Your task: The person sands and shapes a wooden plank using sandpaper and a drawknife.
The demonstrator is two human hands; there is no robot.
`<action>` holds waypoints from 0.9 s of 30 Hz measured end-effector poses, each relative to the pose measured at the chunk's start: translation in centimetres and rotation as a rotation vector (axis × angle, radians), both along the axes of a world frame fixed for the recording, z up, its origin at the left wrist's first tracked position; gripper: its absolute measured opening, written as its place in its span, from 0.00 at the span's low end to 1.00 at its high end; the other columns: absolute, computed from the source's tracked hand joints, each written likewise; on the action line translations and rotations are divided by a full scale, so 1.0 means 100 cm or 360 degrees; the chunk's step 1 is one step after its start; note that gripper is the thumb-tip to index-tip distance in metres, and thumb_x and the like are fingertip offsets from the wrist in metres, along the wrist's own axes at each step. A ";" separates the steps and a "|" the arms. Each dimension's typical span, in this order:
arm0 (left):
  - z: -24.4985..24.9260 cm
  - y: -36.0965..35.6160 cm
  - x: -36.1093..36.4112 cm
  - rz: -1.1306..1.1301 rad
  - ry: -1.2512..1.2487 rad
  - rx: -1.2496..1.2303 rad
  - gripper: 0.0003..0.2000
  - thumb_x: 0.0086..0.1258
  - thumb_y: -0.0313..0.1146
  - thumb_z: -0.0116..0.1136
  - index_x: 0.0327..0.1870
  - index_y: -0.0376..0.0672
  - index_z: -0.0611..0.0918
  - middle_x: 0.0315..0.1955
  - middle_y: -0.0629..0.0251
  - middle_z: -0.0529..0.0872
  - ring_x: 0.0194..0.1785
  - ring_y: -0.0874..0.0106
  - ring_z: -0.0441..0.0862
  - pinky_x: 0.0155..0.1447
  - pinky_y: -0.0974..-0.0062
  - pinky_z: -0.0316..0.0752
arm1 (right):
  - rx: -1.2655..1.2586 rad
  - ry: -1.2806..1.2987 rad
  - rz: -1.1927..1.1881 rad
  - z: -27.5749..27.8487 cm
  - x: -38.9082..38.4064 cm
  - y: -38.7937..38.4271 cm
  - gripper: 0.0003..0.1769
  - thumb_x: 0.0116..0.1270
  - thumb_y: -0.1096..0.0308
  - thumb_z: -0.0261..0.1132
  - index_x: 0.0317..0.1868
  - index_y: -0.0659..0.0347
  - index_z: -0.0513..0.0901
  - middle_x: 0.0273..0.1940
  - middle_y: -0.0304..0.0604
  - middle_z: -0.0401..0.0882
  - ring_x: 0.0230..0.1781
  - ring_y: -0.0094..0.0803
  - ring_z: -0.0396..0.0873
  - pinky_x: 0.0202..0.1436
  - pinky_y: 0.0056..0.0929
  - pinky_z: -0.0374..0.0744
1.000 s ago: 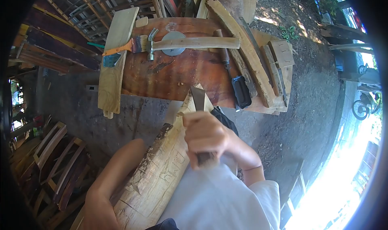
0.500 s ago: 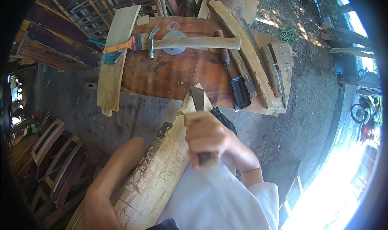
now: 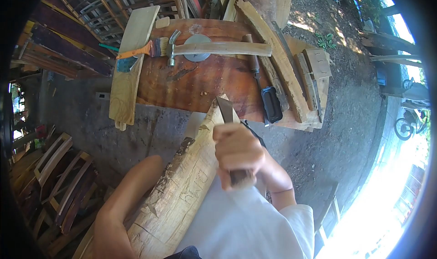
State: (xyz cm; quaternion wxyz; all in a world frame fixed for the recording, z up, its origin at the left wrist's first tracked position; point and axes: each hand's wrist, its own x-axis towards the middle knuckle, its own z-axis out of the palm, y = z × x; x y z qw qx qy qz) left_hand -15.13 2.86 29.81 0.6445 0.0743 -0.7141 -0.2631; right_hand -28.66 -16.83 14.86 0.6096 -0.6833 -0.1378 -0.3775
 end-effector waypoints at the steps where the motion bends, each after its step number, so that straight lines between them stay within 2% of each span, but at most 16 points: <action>1: 0.000 0.000 0.000 0.0005 -0.0001 -0.0010 0.12 0.72 0.33 0.56 0.24 0.49 0.76 0.17 0.78 0.72 0.19 0.81 0.71 0.24 0.81 0.61 | -0.0019 -0.0025 0.0065 0.007 -0.003 0.002 0.13 0.44 0.82 0.58 0.15 0.57 0.64 0.13 0.35 0.57 0.11 0.33 0.55 0.22 0.31 0.61; 2: 0.000 0.000 0.000 0.0011 0.0001 -0.0016 0.12 0.72 0.33 0.56 0.23 0.49 0.76 0.17 0.78 0.72 0.19 0.81 0.71 0.24 0.81 0.61 | -0.0007 -0.0050 0.0100 0.013 -0.005 0.007 0.15 0.50 0.81 0.59 0.15 0.57 0.63 0.14 0.33 0.57 0.11 0.32 0.56 0.22 0.31 0.61; 5: 0.000 0.000 0.000 0.0002 0.0011 -0.0037 0.12 0.72 0.32 0.56 0.23 0.49 0.76 0.17 0.78 0.72 0.19 0.81 0.70 0.24 0.81 0.61 | -0.0084 -0.0049 0.0126 0.008 0.001 0.012 0.16 0.52 0.81 0.61 0.15 0.57 0.64 0.14 0.34 0.57 0.11 0.32 0.57 0.23 0.31 0.61; 7: 0.000 0.002 -0.002 -0.0010 0.0014 -0.0058 0.12 0.72 0.32 0.56 0.23 0.49 0.76 0.17 0.78 0.72 0.19 0.81 0.70 0.24 0.81 0.60 | -0.0030 -0.0084 0.0056 -0.010 0.009 0.011 0.16 0.49 0.82 0.61 0.15 0.57 0.63 0.15 0.35 0.56 0.12 0.34 0.57 0.23 0.31 0.61; 10: -0.001 0.009 -0.006 0.0110 -0.0060 -0.0014 0.13 0.71 0.32 0.56 0.22 0.49 0.75 0.17 0.79 0.71 0.19 0.81 0.69 0.24 0.81 0.60 | -0.0111 0.0064 0.0024 -0.006 0.005 0.005 0.14 0.43 0.82 0.59 0.14 0.57 0.62 0.15 0.35 0.56 0.12 0.36 0.57 0.23 0.31 0.60; 13: -0.003 0.009 -0.008 0.0108 0.0002 -0.0020 0.13 0.71 0.32 0.56 0.22 0.49 0.74 0.17 0.78 0.71 0.19 0.81 0.69 0.24 0.81 0.59 | 0.0005 0.0018 0.0110 0.011 -0.003 0.009 0.14 0.42 0.82 0.59 0.14 0.57 0.62 0.15 0.35 0.56 0.12 0.37 0.56 0.23 0.31 0.59; 15: -0.002 0.006 -0.006 0.0076 -0.0030 -0.0067 0.13 0.71 0.32 0.57 0.22 0.49 0.74 0.17 0.78 0.71 0.19 0.81 0.70 0.24 0.81 0.59 | -0.0005 0.0024 0.0103 -0.004 0.003 0.006 0.14 0.41 0.83 0.58 0.14 0.57 0.61 0.15 0.35 0.56 0.12 0.37 0.54 0.23 0.32 0.59; 17: -0.004 0.004 -0.006 0.0052 0.0002 -0.0104 0.13 0.71 0.32 0.57 0.22 0.49 0.74 0.17 0.77 0.71 0.19 0.81 0.70 0.24 0.81 0.60 | -0.0157 0.0021 -0.0069 -0.030 0.017 0.000 0.14 0.40 0.83 0.58 0.14 0.57 0.61 0.15 0.36 0.55 0.12 0.38 0.53 0.22 0.33 0.58; 21: -0.007 0.000 -0.002 0.0045 0.0112 -0.0126 0.14 0.73 0.33 0.56 0.23 0.49 0.75 0.17 0.75 0.72 0.19 0.78 0.71 0.25 0.81 0.62 | -0.0101 0.0084 -0.0125 -0.031 0.008 -0.006 0.12 0.40 0.83 0.57 0.14 0.59 0.63 0.14 0.36 0.56 0.11 0.38 0.54 0.22 0.34 0.59; 23: -0.007 0.001 0.000 0.0061 0.0189 -0.0096 0.15 0.75 0.34 0.55 0.23 0.49 0.75 0.17 0.73 0.72 0.19 0.76 0.71 0.25 0.81 0.63 | -0.0019 0.0121 -0.0209 -0.019 -0.004 -0.008 0.15 0.52 0.78 0.61 0.13 0.59 0.66 0.12 0.37 0.65 0.08 0.33 0.62 0.25 0.35 0.64; 27: -0.021 -0.001 0.005 0.0191 0.0213 -0.0065 0.13 0.75 0.36 0.56 0.26 0.49 0.75 0.19 0.72 0.73 0.21 0.76 0.72 0.28 0.80 0.65 | 0.0054 0.0127 -0.0414 -0.025 -0.017 -0.011 0.18 0.59 0.70 0.65 0.15 0.59 0.67 0.12 0.35 0.67 0.09 0.29 0.63 0.26 0.34 0.64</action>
